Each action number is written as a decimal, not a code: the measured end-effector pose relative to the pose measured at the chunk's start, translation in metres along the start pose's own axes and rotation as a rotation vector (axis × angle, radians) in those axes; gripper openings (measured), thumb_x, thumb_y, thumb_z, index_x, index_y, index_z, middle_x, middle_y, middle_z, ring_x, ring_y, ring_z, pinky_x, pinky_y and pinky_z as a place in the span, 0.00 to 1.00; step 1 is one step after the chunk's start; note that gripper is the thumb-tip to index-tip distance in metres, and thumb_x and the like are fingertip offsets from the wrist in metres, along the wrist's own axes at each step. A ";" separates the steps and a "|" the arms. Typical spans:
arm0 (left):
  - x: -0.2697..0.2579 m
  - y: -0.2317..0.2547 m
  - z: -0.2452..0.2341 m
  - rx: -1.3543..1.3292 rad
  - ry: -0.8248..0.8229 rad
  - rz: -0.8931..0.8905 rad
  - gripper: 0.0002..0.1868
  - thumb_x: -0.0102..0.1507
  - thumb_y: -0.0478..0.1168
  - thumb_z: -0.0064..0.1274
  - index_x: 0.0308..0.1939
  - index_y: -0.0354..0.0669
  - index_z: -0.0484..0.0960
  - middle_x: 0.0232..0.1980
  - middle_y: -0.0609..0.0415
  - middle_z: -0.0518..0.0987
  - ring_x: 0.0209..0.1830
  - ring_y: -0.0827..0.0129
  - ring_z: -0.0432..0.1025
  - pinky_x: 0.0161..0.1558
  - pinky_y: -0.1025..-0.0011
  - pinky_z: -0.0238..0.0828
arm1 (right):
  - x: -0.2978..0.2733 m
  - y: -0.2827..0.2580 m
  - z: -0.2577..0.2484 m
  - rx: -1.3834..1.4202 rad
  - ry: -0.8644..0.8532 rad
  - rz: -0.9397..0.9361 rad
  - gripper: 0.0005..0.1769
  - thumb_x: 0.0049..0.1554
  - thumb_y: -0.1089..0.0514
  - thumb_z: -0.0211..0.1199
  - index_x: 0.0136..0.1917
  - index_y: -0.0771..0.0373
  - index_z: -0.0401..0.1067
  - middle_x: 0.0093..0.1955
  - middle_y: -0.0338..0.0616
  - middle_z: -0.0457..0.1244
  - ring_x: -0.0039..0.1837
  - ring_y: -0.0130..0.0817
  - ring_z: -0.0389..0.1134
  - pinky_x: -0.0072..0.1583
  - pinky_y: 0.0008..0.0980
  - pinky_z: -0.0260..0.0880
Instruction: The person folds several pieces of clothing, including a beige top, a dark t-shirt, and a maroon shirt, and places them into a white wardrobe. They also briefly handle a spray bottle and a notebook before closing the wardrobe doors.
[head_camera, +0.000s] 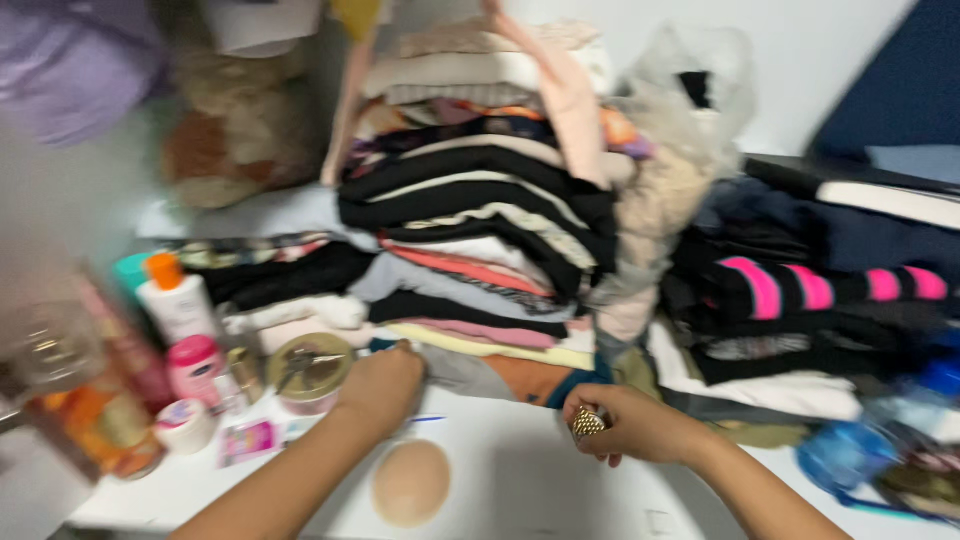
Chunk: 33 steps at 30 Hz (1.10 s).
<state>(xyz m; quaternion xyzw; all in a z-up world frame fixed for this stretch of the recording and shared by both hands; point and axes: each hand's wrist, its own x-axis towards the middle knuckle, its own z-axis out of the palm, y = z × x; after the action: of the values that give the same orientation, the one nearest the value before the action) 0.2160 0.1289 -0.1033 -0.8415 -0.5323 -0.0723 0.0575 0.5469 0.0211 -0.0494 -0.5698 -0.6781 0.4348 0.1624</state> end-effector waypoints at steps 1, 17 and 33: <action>0.004 0.007 -0.005 -0.018 -0.025 0.012 0.09 0.62 0.35 0.50 0.42 0.41 0.85 0.50 0.41 0.81 0.46 0.52 0.81 0.46 0.58 0.79 | -0.018 0.003 -0.008 -0.021 -0.006 -0.014 0.13 0.52 0.64 0.67 0.51 0.59 0.71 0.39 0.37 0.68 0.36 0.22 0.69 0.38 0.27 0.73; 0.084 0.292 -0.043 -0.333 -0.242 0.525 0.15 0.57 0.45 0.60 0.47 0.51 0.85 0.49 0.46 0.82 0.53 0.51 0.76 0.54 0.56 0.73 | -0.335 0.287 -0.200 0.101 0.863 0.794 0.22 0.57 0.59 0.65 0.66 0.58 0.75 0.38 0.48 0.70 0.33 0.36 0.70 0.38 0.35 0.77; 0.115 0.355 -0.054 -0.084 -0.301 0.570 0.17 0.54 0.47 0.67 0.45 0.50 0.87 0.45 0.47 0.83 0.50 0.53 0.78 0.51 0.57 0.75 | -0.305 0.378 -0.236 -0.506 1.083 0.480 0.14 0.48 0.62 0.63 0.49 0.60 0.79 0.43 0.50 0.70 0.43 0.45 0.73 0.48 0.41 0.75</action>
<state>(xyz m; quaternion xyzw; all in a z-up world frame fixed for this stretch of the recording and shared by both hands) 0.5823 0.0700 -0.0359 -0.9596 -0.2741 0.0499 -0.0389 1.0453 -0.1727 -0.1244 -0.8653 -0.4352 -0.0638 0.2405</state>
